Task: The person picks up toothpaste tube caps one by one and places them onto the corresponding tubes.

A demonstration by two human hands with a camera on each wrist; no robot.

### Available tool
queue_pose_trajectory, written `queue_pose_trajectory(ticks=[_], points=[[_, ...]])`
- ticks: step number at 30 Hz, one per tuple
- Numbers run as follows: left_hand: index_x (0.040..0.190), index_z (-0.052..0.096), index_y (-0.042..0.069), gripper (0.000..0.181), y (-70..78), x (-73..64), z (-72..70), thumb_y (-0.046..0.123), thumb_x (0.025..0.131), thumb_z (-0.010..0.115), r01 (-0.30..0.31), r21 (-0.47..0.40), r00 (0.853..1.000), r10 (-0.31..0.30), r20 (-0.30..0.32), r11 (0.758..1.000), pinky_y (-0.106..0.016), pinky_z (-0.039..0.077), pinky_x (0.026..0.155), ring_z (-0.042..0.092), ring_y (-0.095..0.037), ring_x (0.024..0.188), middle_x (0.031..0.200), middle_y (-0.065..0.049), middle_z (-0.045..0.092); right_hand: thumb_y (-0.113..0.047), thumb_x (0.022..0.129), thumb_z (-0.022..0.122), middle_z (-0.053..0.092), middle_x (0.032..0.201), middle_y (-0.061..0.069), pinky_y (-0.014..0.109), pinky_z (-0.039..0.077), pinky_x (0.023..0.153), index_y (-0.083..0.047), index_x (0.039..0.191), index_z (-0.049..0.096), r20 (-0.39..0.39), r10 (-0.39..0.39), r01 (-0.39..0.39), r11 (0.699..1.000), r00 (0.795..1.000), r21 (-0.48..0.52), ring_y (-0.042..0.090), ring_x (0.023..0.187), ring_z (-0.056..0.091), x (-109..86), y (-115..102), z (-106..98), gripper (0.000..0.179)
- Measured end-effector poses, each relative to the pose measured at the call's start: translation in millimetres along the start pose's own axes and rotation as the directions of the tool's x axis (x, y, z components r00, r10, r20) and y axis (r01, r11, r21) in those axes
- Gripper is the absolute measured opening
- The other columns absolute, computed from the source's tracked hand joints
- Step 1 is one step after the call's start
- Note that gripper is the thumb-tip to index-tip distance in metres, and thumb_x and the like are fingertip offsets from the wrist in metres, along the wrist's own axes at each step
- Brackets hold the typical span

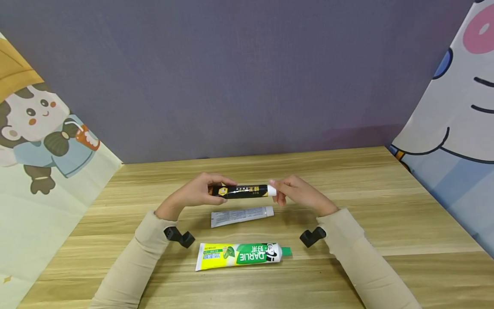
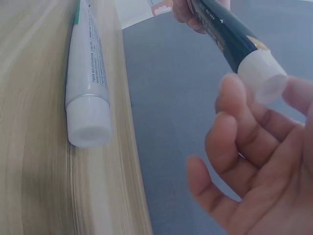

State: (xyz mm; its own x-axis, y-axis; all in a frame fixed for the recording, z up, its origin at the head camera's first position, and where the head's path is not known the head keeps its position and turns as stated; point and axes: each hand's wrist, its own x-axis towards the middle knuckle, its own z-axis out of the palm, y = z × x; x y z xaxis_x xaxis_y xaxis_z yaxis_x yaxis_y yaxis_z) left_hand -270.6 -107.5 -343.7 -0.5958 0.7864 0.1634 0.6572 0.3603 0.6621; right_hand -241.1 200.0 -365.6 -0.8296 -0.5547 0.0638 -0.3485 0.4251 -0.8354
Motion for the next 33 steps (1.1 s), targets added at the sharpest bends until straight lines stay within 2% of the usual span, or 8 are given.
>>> queue_pose_trajectory(ticks=[7, 11, 15, 18, 22, 26, 29, 33], points=[[0.123, 0.063, 0.01, 0.043, -1.0, 0.1, 0.6, 0.012, 0.081, 0.07, -0.013, -0.002, 1.0, 0.013, 0.002, 1.0, -0.023, 0.038, 0.059, 0.039, -0.01, 0.063, 0.121, -0.006, 0.063, -0.023, 0.104, 0.03, 0.062, 0.07, 0.021, 0.039, 0.044, 0.078, -0.001, 0.055, 0.062, 0.043, -0.013, 0.01, 0.999, 0.999, 0.052, 0.024, 0.068, 0.059, 1.2, 2.1, 0.2, 0.062], [0.123, 0.063, 0.01, 0.043, -1.3, -0.2, 0.6, 0.012, 0.081, 0.07, -0.004, -0.012, 1.0, 0.004, 0.004, 1.0, -0.023, 0.038, 0.057, 0.038, -0.009, 0.059, 0.119, -0.006, 0.063, -0.029, 0.105, 0.025, 0.063, 0.069, 0.021, 0.042, 0.043, 0.082, 0.001, 0.056, 0.062, 0.052, 0.016, -0.019, 0.998, 0.999, 0.066, 0.029, 0.073, 0.061, 1.9, 2.6, 0.2, 0.068], [0.124, 0.062, 0.01, 0.043, -1.4, -0.1, 0.5, 0.012, 0.081, 0.069, 0.007, -0.021, 1.0, -0.007, 0.004, 1.0, -0.023, 0.039, 0.057, 0.042, -0.009, 0.062, 0.116, -0.006, 0.064, -0.036, 0.104, 0.018, 0.065, 0.069, 0.016, 0.044, 0.044, 0.086, 0.004, 0.065, 0.064, 0.048, 0.055, -0.058, 0.996, 0.997, 0.06, 0.037, 0.081, 0.063, 1.5, 2.3, -0.8, 0.072], [0.124, 0.062, 0.011, 0.043, -1.4, -0.1, 0.4, 0.012, 0.081, 0.069, 0.012, -0.021, 1.0, -0.012, 0.006, 1.0, -0.023, 0.038, 0.055, 0.04, -0.008, 0.059, 0.116, -0.006, 0.064, -0.041, 0.104, 0.016, 0.065, 0.073, 0.015, 0.047, 0.044, 0.086, 0.003, 0.074, 0.062, 0.03, 0.076, -0.079, 0.994, 0.997, 0.078, 0.04, 0.082, 0.062, 0.3, 2.7, -2.0, 0.07], [0.124, 0.062, 0.011, 0.043, -0.9, -0.1, 0.0, 0.013, 0.082, 0.069, 0.015, -0.018, 1.0, -0.015, 0.005, 1.0, -0.023, 0.037, 0.053, 0.035, -0.007, 0.053, 0.118, -0.006, 0.064, -0.041, 0.104, 0.018, 0.065, 0.08, 0.013, 0.046, 0.047, 0.081, -0.001, 0.089, 0.062, -0.012, 0.024, -0.022, 0.994, 1.0, 0.103, 0.04, 0.082, 0.06, -0.9, 3.3, -2.8, 0.061], [0.124, 0.062, 0.012, 0.043, -1.6, -0.3, 0.2, 0.013, 0.082, 0.069, 0.018, -0.011, 1.0, -0.017, 0.004, 1.0, -0.023, 0.037, 0.055, 0.036, -0.008, 0.055, 0.119, -0.005, 0.063, -0.028, 0.104, 0.033, 0.065, 0.084, 0.01, 0.041, 0.05, 0.078, 0.002, 0.104, 0.061, -0.032, -0.071, 0.074, 0.995, 0.997, 0.072, 0.03, 0.08, 0.062, 0.1, 4.3, -2.1, 0.04], [0.124, 0.062, 0.011, 0.043, -0.9, -0.1, 0.3, 0.012, 0.082, 0.069, 0.024, -0.022, 1.0, -0.024, 0.006, 0.999, -0.023, 0.039, 0.057, 0.04, -0.009, 0.06, 0.117, -0.005, 0.064, -0.019, 0.097, 0.053, 0.065, 0.086, 0.007, 0.037, 0.05, 0.075, 0.0, 0.108, 0.058, -0.034, -0.074, 0.075, 0.997, 0.997, 0.032, 0.022, 0.08, 0.062, -0.2, 4.0, -1.4, 0.023], [0.123, 0.063, 0.011, 0.042, 0.3, 0.0, 0.3, 0.012, 0.082, 0.069, 0.034, -0.024, 0.999, -0.034, 0.005, 0.999, -0.023, 0.039, 0.058, 0.042, -0.01, 0.063, 0.116, -0.005, 0.064, -0.015, 0.086, 0.068, 0.065, 0.085, 0.001, 0.035, 0.049, 0.076, -0.003, 0.109, 0.057, -0.043, -0.066, 0.065, 0.998, 0.997, -0.026, 0.019, 0.083, 0.061, -1.8, 2.7, -1.2, 0.029]])
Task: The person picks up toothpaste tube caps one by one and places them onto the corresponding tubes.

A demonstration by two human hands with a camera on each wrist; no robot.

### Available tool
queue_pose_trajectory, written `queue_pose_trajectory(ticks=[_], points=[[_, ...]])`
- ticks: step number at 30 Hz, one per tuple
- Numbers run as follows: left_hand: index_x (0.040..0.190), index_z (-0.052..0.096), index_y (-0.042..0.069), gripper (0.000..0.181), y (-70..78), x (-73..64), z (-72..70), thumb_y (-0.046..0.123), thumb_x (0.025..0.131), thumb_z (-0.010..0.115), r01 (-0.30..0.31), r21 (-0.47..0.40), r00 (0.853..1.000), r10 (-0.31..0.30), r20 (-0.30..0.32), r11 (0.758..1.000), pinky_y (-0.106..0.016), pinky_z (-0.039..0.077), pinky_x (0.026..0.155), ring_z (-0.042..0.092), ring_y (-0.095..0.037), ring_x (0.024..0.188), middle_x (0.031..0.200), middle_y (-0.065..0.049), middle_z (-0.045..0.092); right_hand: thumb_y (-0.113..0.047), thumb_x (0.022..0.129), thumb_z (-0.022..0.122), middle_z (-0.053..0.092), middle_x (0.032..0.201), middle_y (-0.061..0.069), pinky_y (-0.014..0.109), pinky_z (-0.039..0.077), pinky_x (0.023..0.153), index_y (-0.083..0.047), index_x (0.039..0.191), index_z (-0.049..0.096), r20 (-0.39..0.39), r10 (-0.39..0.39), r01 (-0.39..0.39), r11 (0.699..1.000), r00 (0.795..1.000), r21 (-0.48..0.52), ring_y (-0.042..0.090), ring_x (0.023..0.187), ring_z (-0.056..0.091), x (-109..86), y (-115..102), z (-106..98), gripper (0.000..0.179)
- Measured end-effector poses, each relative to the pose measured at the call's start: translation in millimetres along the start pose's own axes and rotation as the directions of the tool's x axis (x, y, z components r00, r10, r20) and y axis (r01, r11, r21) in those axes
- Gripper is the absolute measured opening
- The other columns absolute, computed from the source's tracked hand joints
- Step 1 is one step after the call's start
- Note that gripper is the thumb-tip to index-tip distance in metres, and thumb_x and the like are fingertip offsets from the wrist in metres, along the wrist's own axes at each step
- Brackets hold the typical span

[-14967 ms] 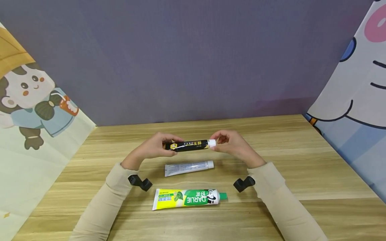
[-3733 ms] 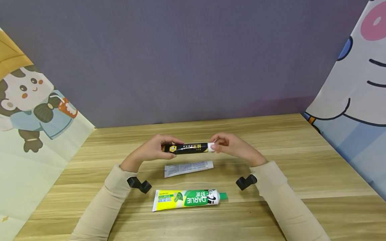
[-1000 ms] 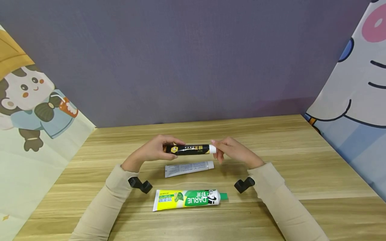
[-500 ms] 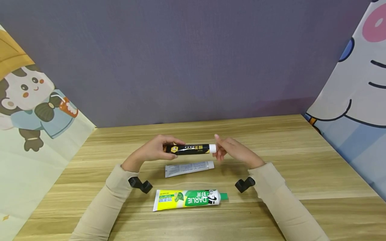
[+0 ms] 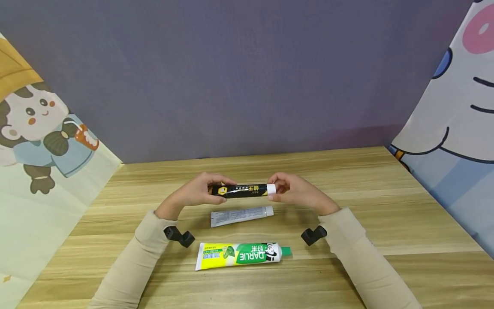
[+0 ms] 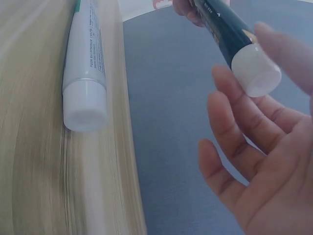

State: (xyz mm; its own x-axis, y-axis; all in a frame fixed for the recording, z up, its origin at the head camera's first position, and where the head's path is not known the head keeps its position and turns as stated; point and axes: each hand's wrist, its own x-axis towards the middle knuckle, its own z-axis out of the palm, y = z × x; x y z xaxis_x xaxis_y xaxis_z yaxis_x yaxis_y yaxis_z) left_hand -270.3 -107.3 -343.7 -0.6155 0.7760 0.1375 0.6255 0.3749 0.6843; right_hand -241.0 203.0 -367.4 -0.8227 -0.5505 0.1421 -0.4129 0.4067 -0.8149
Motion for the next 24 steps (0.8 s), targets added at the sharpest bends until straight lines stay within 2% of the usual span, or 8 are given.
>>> queue_pose_trajectory(ticks=[7, 13, 24], points=[[0.123, 0.063, 0.01, 0.042, 0.0, -0.7, 0.3, 0.012, 0.081, 0.069, -0.002, -0.002, 1.0, 0.002, 0.002, 1.0, -0.023, 0.041, 0.058, 0.045, -0.01, 0.065, 0.114, -0.006, 0.064, -0.014, 0.083, 0.071, 0.065, 0.083, -0.001, 0.036, 0.048, 0.079, -0.004, 0.106, 0.059, -0.027, -0.019, 0.018, 0.999, 0.999, -0.051, 0.016, 0.082, 0.06, 0.4, 0.8, 0.4, 0.028], [0.123, 0.062, 0.01, 0.042, -0.3, -0.7, 0.0, 0.011, 0.082, 0.069, 0.003, -0.022, 1.0, -0.003, 0.005, 1.0, -0.023, 0.044, 0.059, 0.05, -0.012, 0.069, 0.111, -0.007, 0.065, -0.014, 0.084, 0.071, 0.063, 0.084, 0.001, 0.035, 0.05, 0.072, -0.006, 0.102, 0.061, -0.021, -0.025, 0.025, 0.999, 0.999, -0.038, 0.017, 0.078, 0.059, 0.9, 0.1, 0.0, 0.022], [0.123, 0.063, 0.01, 0.042, -1.1, -0.9, 0.3, 0.01, 0.081, 0.069, -0.012, -0.01, 1.0, 0.012, 0.002, 1.0, -0.023, 0.043, 0.06, 0.049, -0.011, 0.07, 0.115, -0.006, 0.064, -0.019, 0.088, 0.067, 0.062, 0.081, 0.001, 0.032, 0.047, 0.067, -0.013, 0.095, 0.065, -0.018, -0.027, 0.026, 0.999, 0.999, -0.043, 0.017, 0.074, 0.056, -0.3, 0.5, 0.4, 0.01]])
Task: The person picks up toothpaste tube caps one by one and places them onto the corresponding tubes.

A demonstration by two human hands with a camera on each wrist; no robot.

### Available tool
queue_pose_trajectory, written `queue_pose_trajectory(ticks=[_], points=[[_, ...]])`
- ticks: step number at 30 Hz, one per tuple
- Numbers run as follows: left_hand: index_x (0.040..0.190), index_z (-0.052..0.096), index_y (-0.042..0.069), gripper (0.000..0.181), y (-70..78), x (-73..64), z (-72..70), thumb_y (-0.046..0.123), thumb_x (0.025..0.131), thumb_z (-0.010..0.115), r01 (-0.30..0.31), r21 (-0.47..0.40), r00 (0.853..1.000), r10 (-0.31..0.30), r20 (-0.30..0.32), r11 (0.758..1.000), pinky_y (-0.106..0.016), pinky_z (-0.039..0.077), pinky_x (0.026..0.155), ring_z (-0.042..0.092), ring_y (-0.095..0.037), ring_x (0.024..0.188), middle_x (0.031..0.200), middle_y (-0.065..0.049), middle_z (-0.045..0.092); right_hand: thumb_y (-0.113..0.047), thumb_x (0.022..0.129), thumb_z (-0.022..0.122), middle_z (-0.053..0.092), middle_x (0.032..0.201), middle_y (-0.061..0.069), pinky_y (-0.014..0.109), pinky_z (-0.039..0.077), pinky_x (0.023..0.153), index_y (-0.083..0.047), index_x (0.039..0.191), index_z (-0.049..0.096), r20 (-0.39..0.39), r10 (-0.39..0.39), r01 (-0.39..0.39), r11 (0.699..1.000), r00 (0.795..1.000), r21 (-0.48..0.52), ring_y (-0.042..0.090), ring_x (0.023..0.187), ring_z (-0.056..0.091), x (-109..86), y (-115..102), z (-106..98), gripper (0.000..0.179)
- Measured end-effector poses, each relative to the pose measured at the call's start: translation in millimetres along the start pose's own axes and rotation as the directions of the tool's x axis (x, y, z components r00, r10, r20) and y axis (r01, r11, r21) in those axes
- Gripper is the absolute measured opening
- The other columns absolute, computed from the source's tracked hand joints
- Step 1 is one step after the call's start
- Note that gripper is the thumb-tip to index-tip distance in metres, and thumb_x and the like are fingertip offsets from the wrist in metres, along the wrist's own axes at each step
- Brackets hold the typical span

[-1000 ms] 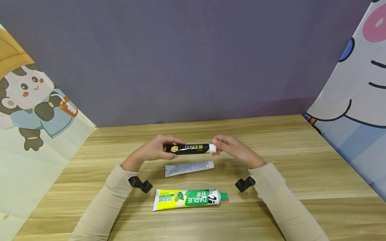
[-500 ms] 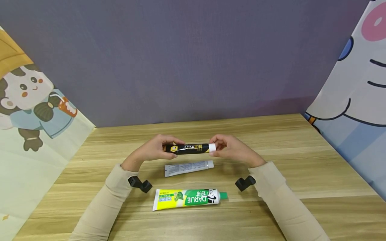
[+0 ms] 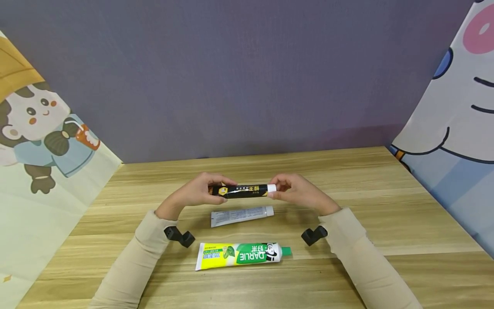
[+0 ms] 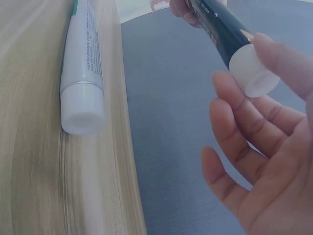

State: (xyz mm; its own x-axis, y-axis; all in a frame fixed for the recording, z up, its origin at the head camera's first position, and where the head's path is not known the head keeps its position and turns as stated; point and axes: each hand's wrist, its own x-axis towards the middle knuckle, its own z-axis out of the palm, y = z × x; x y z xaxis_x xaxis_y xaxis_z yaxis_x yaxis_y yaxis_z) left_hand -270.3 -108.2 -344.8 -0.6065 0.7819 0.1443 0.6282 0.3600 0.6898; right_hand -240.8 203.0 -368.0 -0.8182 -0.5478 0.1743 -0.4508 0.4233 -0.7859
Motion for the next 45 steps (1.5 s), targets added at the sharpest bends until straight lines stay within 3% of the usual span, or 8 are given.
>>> queue_pose_trajectory(ticks=[7, 13, 22, 32, 39, 45], points=[[0.123, 0.062, 0.009, 0.043, 0.8, 0.0, -0.3, 0.01, 0.081, 0.069, -0.002, -0.011, 1.0, 0.002, 0.001, 1.0, -0.023, 0.045, 0.061, 0.051, -0.012, 0.073, 0.115, -0.008, 0.064, -0.019, 0.091, 0.063, 0.064, 0.08, 0.0, 0.03, 0.046, 0.065, -0.014, 0.09, 0.065, 0.013, -0.008, 0.008, 1.0, 1.0, 0.02, 0.022, 0.074, 0.058, 0.2, -2.2, -0.4, 0.006], [0.124, 0.062, 0.009, 0.043, 1.9, 0.0, -0.5, 0.011, 0.081, 0.069, 0.001, -0.008, 1.0, -0.001, -0.001, 1.0, -0.023, 0.044, 0.061, 0.05, -0.012, 0.073, 0.114, -0.007, 0.064, -0.02, 0.095, 0.057, 0.064, 0.076, 0.003, 0.03, 0.045, 0.066, -0.013, 0.083, 0.063, 0.036, -0.012, 0.011, 0.999, 0.999, 0.03, 0.021, 0.073, 0.058, 1.2, -2.2, -1.2, 0.015], [0.124, 0.062, 0.011, 0.043, 0.9, 0.5, -0.2, 0.013, 0.081, 0.069, -0.006, 0.014, 1.0, 0.006, 0.001, 1.0, -0.023, 0.039, 0.056, 0.041, -0.009, 0.061, 0.114, -0.005, 0.064, -0.02, 0.099, 0.049, 0.061, 0.073, 0.0, 0.03, 0.043, 0.065, -0.012, 0.082, 0.062, 0.043, 0.0, 0.0, 1.0, 0.999, 0.0, 0.03, 0.072, 0.055, 1.3, 0.3, -0.5, 0.022], [0.123, 0.063, 0.01, 0.043, 0.0, 0.7, -0.1, 0.013, 0.081, 0.069, -0.014, 0.015, 1.0, 0.014, 0.003, 1.0, -0.023, 0.037, 0.055, 0.037, -0.008, 0.058, 0.117, -0.005, 0.064, -0.02, 0.101, 0.044, 0.058, 0.068, 0.0, 0.028, 0.035, 0.059, -0.011, 0.078, 0.061, 0.042, 0.008, -0.007, 0.999, 0.999, -0.032, 0.013, 0.061, 0.044, 0.1, -2.3, -0.4, 0.03], [0.123, 0.063, 0.01, 0.043, 0.5, 0.8, 0.2, 0.013, 0.081, 0.069, -0.019, 0.012, 1.0, 0.019, 0.0, 1.0, -0.023, 0.037, 0.054, 0.035, -0.007, 0.055, 0.117, -0.006, 0.064, -0.017, 0.101, 0.041, 0.057, 0.062, -0.001, 0.029, 0.038, 0.059, -0.013, 0.071, 0.06, 0.046, -0.042, 0.043, 0.999, 0.998, -0.019, 0.018, 0.057, 0.046, 1.2, -2.0, -0.1, 0.036], [0.124, 0.062, 0.01, 0.043, 0.7, 0.8, 0.7, 0.013, 0.081, 0.069, -0.022, 0.01, 1.0, 0.022, 0.002, 1.0, -0.023, 0.037, 0.054, 0.034, -0.006, 0.054, 0.118, -0.006, 0.064, -0.017, 0.102, 0.039, 0.055, 0.057, -0.003, 0.032, 0.043, 0.066, -0.008, 0.066, 0.06, 0.052, -0.041, 0.04, 0.999, 0.998, 0.016, 0.016, 0.06, 0.052, 1.3, -2.6, 0.5, 0.042]])
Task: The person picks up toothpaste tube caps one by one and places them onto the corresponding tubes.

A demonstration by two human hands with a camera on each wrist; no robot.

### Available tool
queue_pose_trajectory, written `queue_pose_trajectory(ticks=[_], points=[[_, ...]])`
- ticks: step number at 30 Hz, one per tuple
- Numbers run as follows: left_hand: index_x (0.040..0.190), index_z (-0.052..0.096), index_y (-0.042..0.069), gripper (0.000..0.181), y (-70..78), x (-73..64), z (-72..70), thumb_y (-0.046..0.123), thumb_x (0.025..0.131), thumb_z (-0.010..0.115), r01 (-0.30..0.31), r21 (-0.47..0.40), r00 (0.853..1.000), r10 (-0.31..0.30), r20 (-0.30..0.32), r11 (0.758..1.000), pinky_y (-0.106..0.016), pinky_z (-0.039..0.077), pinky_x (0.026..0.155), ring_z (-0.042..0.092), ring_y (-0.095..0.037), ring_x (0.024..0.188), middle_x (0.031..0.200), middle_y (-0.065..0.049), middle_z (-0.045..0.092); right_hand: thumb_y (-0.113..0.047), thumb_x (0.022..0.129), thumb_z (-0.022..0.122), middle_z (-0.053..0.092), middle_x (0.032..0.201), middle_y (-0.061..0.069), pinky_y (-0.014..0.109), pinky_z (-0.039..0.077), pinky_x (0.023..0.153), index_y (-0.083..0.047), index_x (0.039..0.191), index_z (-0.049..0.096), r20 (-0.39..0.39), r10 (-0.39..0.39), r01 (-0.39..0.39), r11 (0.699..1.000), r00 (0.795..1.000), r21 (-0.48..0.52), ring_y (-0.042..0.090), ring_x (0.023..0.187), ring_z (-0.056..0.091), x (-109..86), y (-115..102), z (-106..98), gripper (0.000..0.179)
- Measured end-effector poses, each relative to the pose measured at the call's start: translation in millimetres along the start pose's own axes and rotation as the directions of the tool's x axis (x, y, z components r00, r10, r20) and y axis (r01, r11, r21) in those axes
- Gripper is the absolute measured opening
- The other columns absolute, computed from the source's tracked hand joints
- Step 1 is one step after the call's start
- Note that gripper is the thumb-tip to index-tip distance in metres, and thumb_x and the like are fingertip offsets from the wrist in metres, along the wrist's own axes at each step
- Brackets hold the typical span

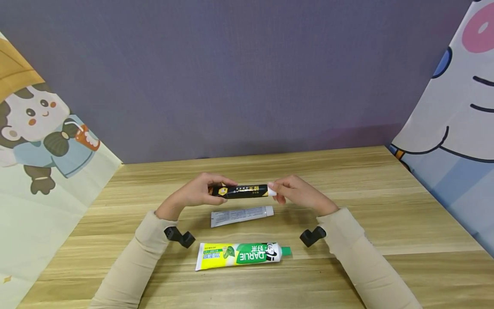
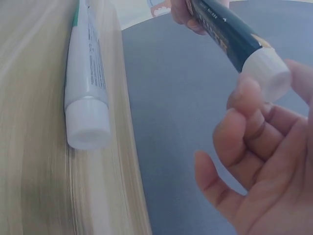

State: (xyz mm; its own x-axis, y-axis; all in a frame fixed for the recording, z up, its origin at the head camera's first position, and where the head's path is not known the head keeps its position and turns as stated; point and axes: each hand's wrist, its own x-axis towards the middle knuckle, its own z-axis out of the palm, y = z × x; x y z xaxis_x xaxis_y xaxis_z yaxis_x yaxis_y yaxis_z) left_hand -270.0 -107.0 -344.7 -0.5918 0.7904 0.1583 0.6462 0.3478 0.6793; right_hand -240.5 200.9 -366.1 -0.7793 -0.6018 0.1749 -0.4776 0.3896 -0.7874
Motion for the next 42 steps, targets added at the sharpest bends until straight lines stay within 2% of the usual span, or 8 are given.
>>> queue_pose_trajectory(ticks=[9, 16, 24, 29, 32, 35, 38, 42], points=[[0.124, 0.062, 0.01, 0.043, -0.6, 0.6, 0.5, 0.013, 0.081, 0.07, 0.002, 0.005, 1.0, -0.002, 0.004, 1.0, -0.023, 0.037, 0.056, 0.036, -0.007, 0.057, 0.117, -0.006, 0.064, -0.027, 0.103, 0.036, 0.054, 0.057, 0.002, 0.039, 0.042, 0.074, 0.006, 0.066, 0.057, 0.039, 0.11, -0.113, 0.991, 0.993, 0.074, 0.021, 0.067, 0.054, -0.2, -0.1, 0.9, 0.054], [0.123, 0.063, 0.01, 0.043, -1.8, 0.3, 1.2, 0.012, 0.081, 0.07, 0.007, 0.001, 1.0, -0.007, 0.0, 1.0, -0.022, 0.038, 0.055, 0.038, -0.007, 0.057, 0.114, -0.005, 0.065, -0.042, 0.101, 0.036, 0.05, 0.06, 0.003, 0.041, 0.038, 0.078, -0.002, 0.068, 0.057, 0.075, 0.223, -0.234, 0.952, 0.972, 0.199, 0.023, 0.067, 0.052, -1.4, 1.0, 0.8, 0.055], [0.123, 0.063, 0.009, 0.043, -1.4, 0.7, 1.3, 0.012, 0.081, 0.07, 0.003, -0.015, 1.0, -0.003, -0.005, 1.0, -0.022, 0.041, 0.057, 0.045, -0.009, 0.063, 0.112, -0.007, 0.065, -0.039, 0.102, 0.035, 0.048, 0.055, -0.002, 0.033, 0.044, 0.064, -0.01, 0.07, 0.059, 0.118, 0.231, -0.256, 0.919, 0.966, 0.299, 0.013, 0.05, 0.045, 1.9, 0.7, 0.9, 0.049], [0.124, 0.062, 0.009, 0.044, -0.7, 0.1, 0.9, 0.012, 0.081, 0.069, 0.0, -0.013, 1.0, 0.0, -0.012, 1.0, -0.022, 0.041, 0.056, 0.044, -0.007, 0.06, 0.11, -0.006, 0.065, -0.041, 0.101, 0.035, 0.051, 0.057, 0.0, 0.035, 0.045, 0.07, -0.01, 0.07, 0.057, 0.103, 0.253, -0.273, 0.911, 0.962, 0.309, 0.018, 0.056, 0.051, 3.0, -0.6, 2.2, 0.05], [0.124, 0.062, 0.01, 0.044, -0.2, -0.6, 0.3, 0.012, 0.081, 0.069, 0.004, -0.011, 1.0, -0.004, -0.023, 1.0, -0.023, 0.04, 0.055, 0.042, -0.008, 0.059, 0.107, -0.004, 0.065, -0.04, 0.101, 0.036, 0.057, 0.067, 0.006, 0.037, 0.045, 0.078, -0.005, 0.077, 0.059, 0.055, 0.245, -0.251, 0.927, 0.968, 0.28, 0.031, 0.069, 0.057, 2.9, -0.7, 3.4, 0.048], [0.124, 0.062, 0.01, 0.043, 0.1, -0.9, -0.2, 0.013, 0.081, 0.069, 0.012, -0.014, 1.0, -0.013, -0.025, 1.0, -0.023, 0.04, 0.056, 0.042, -0.009, 0.061, 0.108, -0.004, 0.065, -0.032, 0.099, 0.046, 0.061, 0.081, 0.012, 0.038, 0.046, 0.081, -0.002, 0.092, 0.059, -0.004, 0.217, -0.21, 0.947, 0.976, 0.245, 0.037, 0.079, 0.058, 1.4, -0.4, 3.4, 0.034], [0.124, 0.062, 0.011, 0.043, 0.0, -0.7, -0.4, 0.013, 0.081, 0.069, 0.018, -0.014, 1.0, -0.019, -0.023, 1.0, -0.024, 0.04, 0.057, 0.042, -0.009, 0.063, 0.111, -0.004, 0.065, -0.021, 0.092, 0.06, 0.061, 0.088, 0.014, 0.035, 0.049, 0.074, -0.002, 0.105, 0.056, -0.057, 0.161, -0.147, 0.97, 0.985, 0.195, 0.029, 0.079, 0.058, -0.1, 0.2, 2.2, 0.023], [0.123, 0.062, 0.01, 0.043, 0.0, -0.6, -0.7, 0.012, 0.081, 0.07, 0.022, -0.018, 0.999, -0.022, -0.023, 1.0, -0.023, 0.04, 0.056, 0.042, -0.01, 0.061, 0.111, -0.005, 0.065, -0.014, 0.083, 0.072, 0.06, 0.087, 0.009, 0.03, 0.048, 0.068, -0.004, 0.108, 0.057, -0.096, 0.091, -0.079, 0.99, 0.991, 0.116, 0.019, 0.078, 0.057, -0.6, 0.5, 0.4, 0.03]])
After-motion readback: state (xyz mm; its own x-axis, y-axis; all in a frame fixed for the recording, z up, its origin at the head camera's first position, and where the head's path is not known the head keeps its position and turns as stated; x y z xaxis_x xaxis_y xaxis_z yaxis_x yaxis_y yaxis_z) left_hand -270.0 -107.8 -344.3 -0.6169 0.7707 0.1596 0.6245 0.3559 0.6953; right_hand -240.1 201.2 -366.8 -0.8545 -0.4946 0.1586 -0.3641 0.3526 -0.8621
